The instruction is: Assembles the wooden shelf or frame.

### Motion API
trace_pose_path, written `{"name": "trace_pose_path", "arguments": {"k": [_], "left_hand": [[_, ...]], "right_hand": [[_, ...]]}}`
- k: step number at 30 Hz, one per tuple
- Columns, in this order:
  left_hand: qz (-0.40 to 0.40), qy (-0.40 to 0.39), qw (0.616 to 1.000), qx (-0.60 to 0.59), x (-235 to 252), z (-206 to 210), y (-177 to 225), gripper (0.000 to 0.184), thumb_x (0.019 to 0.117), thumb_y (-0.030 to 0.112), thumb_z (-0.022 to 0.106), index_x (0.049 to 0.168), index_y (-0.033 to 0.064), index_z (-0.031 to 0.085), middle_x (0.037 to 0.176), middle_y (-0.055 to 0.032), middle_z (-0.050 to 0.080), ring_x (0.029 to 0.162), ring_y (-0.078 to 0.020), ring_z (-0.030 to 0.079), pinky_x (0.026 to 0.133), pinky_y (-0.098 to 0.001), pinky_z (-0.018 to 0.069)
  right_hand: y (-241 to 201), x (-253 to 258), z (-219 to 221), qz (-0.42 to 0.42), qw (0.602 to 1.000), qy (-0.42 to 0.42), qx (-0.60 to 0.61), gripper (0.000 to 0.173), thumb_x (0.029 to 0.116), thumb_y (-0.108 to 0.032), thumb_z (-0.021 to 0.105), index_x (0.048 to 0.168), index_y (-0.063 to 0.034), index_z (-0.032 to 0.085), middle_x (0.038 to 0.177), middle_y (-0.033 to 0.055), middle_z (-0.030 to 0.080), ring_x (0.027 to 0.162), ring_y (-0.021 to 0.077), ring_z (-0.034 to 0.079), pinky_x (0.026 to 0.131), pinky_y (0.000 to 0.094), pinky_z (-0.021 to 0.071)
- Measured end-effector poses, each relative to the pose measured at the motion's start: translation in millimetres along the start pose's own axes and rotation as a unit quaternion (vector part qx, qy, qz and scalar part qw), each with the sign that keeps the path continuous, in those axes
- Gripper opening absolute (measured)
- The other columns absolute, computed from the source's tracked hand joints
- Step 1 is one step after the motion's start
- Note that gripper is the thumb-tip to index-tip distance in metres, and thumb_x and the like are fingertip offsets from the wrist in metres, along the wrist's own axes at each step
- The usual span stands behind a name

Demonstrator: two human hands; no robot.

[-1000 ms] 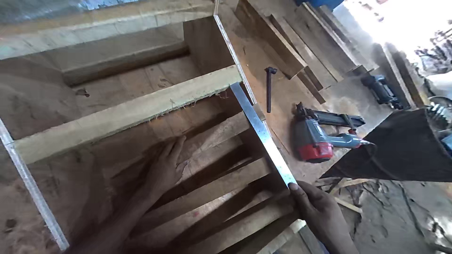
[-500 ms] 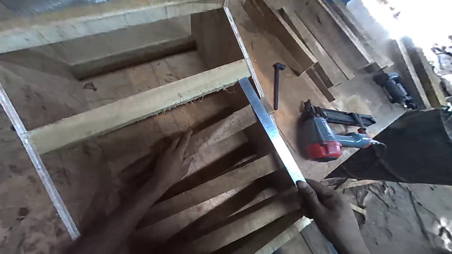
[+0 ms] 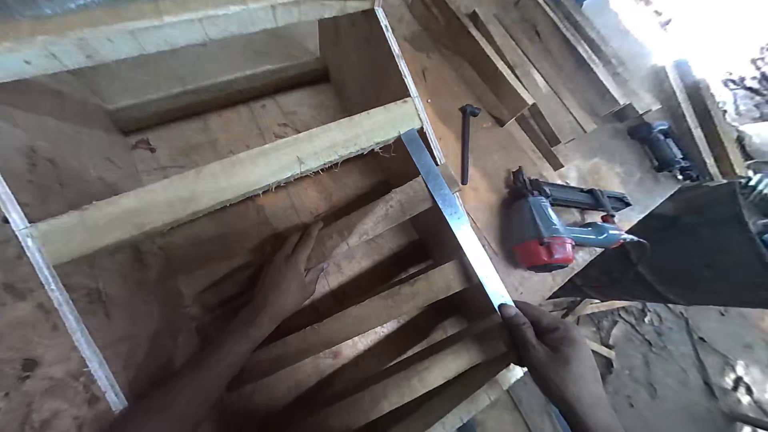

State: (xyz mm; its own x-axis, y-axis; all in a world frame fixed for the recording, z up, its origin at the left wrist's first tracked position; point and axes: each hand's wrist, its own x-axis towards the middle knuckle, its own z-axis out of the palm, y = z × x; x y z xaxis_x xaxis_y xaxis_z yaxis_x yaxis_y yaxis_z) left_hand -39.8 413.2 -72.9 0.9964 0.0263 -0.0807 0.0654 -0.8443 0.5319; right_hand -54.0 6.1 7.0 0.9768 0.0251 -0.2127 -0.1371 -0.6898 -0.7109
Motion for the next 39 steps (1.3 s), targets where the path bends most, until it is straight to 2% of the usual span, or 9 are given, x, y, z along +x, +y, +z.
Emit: {"name": "trace_pose_path", "arguments": {"k": [10, 15, 18, 23, 25, 28, 31, 35, 39], "left_hand": [[0.001, 0.006, 1.000, -0.014, -1.7, 1.0, 1.0, 0.076, 0.0935, 0.027, 0.075, 0.159, 0.0226, 0.038, 0.145, -0.0120, 0.057, 0.116, -0.0305, 0.066, 0.093, -0.0546, 0.0572], [-0.005, 0.005, 1.000, 0.010, -0.4, -1.5, 3.1, 0.074, 0.0923, 0.032, 0.077, 0.156, 0.0230, 0.042, 0.142, -0.0111, 0.059, 0.119, -0.0308, 0.065, 0.096, -0.0554, 0.0560], [0.008, -0.011, 1.000, 0.017, 1.2, -3.6, 1.5, 0.081, 0.0907, 0.038, 0.077, 0.159, 0.0233, 0.037, 0.150, -0.0071, 0.053, 0.133, -0.0276, 0.056, 0.109, -0.0526, 0.0472], [0.028, 0.011, 0.999, 0.046, 2.5, -6.5, 1.7, 0.097, 0.0827, 0.056, 0.080, 0.161, 0.0248, 0.032, 0.151, -0.0071, 0.051, 0.140, -0.0290, 0.046, 0.117, -0.0574, 0.0326], [0.059, 0.051, 0.996, 0.040, 1.8, -10.9, 1.4, 0.094, 0.0842, 0.063, 0.074, 0.159, 0.0212, 0.036, 0.154, -0.0072, 0.048, 0.143, -0.0292, 0.043, 0.119, -0.0582, 0.0301], [0.149, 0.111, 0.982, 0.022, -3.0, -19.9, 4.4, 0.075, 0.0915, 0.060, 0.065, 0.151, 0.0167, 0.050, 0.150, -0.0065, 0.053, 0.139, -0.0258, 0.048, 0.115, -0.0512, 0.0379], [0.227, 0.078, 0.971, 0.019, -19.8, -22.4, 25.2, 0.058, 0.0981, 0.052, 0.060, 0.142, 0.0144, 0.060, 0.140, -0.0068, 0.061, 0.131, -0.0244, 0.055, 0.111, -0.0471, 0.0451], [0.142, -0.043, 0.988, 0.032, -54.1, -5.0, 69.9, 0.074, 0.0928, 0.066, 0.060, 0.152, 0.0221, 0.050, 0.150, -0.0010, 0.054, 0.140, -0.0212, 0.049, 0.116, -0.0488, 0.0418], [0.073, -0.053, 0.993, 0.073, -71.1, 26.4, 78.5, 0.096, 0.0835, 0.081, 0.058, 0.158, 0.0236, 0.041, 0.152, -0.0025, 0.053, 0.140, -0.0228, 0.050, 0.116, -0.0511, 0.0413]], "right_hand": [[1.4, 1.7, -1.9, -0.009, 1.000, 0.000, -0.013, 0.036, 0.1029, -0.043, 0.052, 0.101, -0.0149, 0.073, 0.062, 0.0007, 0.063, 0.046, 0.0158, 0.059, 0.042, 0.0370, 0.0535], [1.7, 2.3, -2.0, -0.006, 1.000, 0.001, -0.018, 0.038, 0.1024, -0.048, 0.052, 0.094, -0.0173, 0.072, 0.060, 0.0011, 0.061, 0.045, 0.0172, 0.058, 0.041, 0.0385, 0.0529], [2.0, 2.3, -1.8, -0.013, 1.000, 0.003, -0.016, 0.038, 0.1023, -0.048, 0.052, 0.096, -0.0179, 0.073, 0.060, 0.0001, 0.061, 0.045, 0.0160, 0.057, 0.041, 0.0377, 0.0521], [5.2, 2.6, -0.7, -0.015, 1.000, 0.003, -0.018, 0.037, 0.1027, -0.047, 0.051, 0.096, -0.0181, 0.073, 0.059, 0.0008, 0.060, 0.044, 0.0167, 0.056, 0.041, 0.0386, 0.0516], [6.9, 1.1, -0.8, -0.029, 1.000, 0.008, -0.009, 0.037, 0.1031, -0.047, 0.051, 0.098, -0.0178, 0.073, 0.059, 0.0006, 0.060, 0.044, 0.0165, 0.056, 0.040, 0.0386, 0.0515], [13.2, -13.6, -9.4, -0.040, 0.998, 0.016, 0.037, 0.038, 0.1039, -0.046, 0.051, 0.101, -0.0161, 0.073, 0.059, 0.0019, 0.059, 0.043, 0.0174, 0.054, 0.040, 0.0372, 0.0498], [33.8, -45.3, -24.3, -0.032, 0.995, 0.030, 0.092, 0.038, 0.1042, -0.044, 0.052, 0.101, -0.0128, 0.073, 0.059, 0.0019, 0.059, 0.043, 0.0158, 0.053, 0.040, 0.0331, 0.0489], [75.9, -100.3, -38.7, -0.011, 0.990, 0.044, 0.130, 0.036, 0.1057, -0.039, 0.052, 0.102, -0.0100, 0.074, 0.061, -0.0019, 0.059, 0.046, 0.0095, 0.053, 0.043, 0.0273, 0.0492], [102.7, -121.0, -35.3, 0.020, 0.994, 0.044, 0.103, 0.038, 0.1043, -0.043, 0.054, 0.100, -0.0118, 0.074, 0.060, -0.0011, 0.057, 0.045, 0.0103, 0.050, 0.041, 0.0296, 0.0454]]}}
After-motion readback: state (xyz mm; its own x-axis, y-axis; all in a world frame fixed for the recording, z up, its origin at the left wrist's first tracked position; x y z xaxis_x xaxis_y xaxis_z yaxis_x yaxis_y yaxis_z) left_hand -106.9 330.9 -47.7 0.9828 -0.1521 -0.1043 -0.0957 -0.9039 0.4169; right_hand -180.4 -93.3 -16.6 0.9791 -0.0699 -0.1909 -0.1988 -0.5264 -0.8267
